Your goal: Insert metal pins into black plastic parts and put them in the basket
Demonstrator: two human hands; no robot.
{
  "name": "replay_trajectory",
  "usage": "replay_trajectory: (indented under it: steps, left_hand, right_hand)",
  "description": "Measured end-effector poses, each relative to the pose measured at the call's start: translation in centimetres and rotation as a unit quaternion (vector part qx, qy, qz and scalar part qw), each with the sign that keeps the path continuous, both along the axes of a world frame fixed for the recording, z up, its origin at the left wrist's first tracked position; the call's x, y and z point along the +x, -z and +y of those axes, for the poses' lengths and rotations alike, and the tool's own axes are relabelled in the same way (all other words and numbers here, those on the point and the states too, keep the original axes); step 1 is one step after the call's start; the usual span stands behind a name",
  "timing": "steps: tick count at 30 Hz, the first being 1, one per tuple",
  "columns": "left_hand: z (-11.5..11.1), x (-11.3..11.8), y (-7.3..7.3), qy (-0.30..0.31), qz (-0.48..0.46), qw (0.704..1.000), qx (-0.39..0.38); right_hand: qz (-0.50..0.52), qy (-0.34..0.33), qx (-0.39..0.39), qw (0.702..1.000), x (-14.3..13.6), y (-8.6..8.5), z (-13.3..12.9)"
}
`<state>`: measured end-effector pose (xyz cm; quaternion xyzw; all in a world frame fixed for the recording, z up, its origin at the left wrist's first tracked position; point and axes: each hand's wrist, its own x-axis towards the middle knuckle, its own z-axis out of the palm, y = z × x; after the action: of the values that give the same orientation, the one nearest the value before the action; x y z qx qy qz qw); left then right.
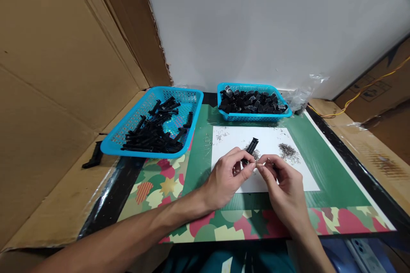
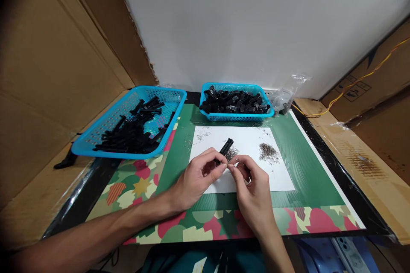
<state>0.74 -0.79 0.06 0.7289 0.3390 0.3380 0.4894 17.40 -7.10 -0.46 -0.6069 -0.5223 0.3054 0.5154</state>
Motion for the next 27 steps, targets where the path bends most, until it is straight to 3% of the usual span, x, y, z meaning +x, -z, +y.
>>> replay_trajectory:
  steps: [8,14,19,22,27]
  left_hand:
    - [0.3,-0.1,0.0,-0.029,0.061,0.997,0.027]
    - [0.4,-0.3,0.6,-0.01,0.104,0.992,0.064]
    - [0.3,-0.4,0.2,0.005,0.112,0.991,0.067]
    - [0.3,-0.4,-0.2,0.023,0.084,0.994,0.062]
    - [0.1,-0.4,0.4,0.046,0.017,0.997,0.054]
  right_hand:
    - [0.041,0.023,-0.018,0.999,0.3,0.4,0.1]
    - [0.019,-0.012,-0.039,0.999,0.5,0.6,0.3]
    - [0.009,-0.018,-0.031,0.999,1.1,0.6,0.0]
    - [-0.002,0.031,0.002,1.0,1.5,0.4,-0.3]
    - [-0.081,0.1,0.125,0.984,1.1,0.2,-0.8]
